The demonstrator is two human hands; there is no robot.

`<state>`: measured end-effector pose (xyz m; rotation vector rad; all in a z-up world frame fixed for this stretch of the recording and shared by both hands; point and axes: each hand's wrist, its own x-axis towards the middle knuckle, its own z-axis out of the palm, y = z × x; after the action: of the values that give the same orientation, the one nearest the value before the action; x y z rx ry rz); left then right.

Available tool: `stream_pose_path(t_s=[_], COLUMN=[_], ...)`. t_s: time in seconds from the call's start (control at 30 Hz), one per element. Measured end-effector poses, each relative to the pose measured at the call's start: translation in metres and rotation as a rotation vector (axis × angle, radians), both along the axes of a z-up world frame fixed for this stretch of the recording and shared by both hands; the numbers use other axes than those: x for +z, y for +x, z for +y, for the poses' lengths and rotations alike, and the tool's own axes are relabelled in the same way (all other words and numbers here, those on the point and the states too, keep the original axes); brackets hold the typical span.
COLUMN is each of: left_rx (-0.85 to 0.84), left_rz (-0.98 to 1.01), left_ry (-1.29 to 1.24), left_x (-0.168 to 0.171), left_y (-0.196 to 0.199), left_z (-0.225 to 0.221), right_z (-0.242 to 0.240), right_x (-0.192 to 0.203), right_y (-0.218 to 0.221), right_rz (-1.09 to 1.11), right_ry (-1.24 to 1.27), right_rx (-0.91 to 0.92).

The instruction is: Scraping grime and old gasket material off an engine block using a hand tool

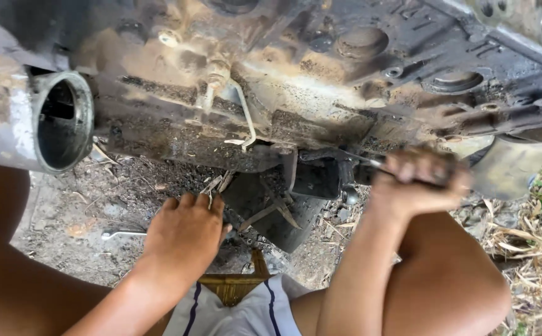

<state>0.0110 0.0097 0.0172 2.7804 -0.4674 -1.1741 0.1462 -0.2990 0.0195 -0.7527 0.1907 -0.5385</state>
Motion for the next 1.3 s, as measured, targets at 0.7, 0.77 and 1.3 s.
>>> stream_pose_path(t_s=[0.7,0.77,1.3], left_rx=[0.009,0.045,0.956], left_rz=[-0.189,-0.131,0.329], left_ry=[-0.264,-0.411,-0.657], left_x=[0.016,0.033,0.081], left_y=[0.003,0.005,0.015], left_z=[-0.011,-0.021,-0.014], right_z=[0.002,0.019,0.077], right_x=[0.032,0.067,0.027], right_y=[-0.069,-0.098,-0.199], right_rz=[-0.158,-0.208,-0.158], right_ry=[-0.278,-0.339,-1.063], right_rx=[-0.054,-0.083,0.388])
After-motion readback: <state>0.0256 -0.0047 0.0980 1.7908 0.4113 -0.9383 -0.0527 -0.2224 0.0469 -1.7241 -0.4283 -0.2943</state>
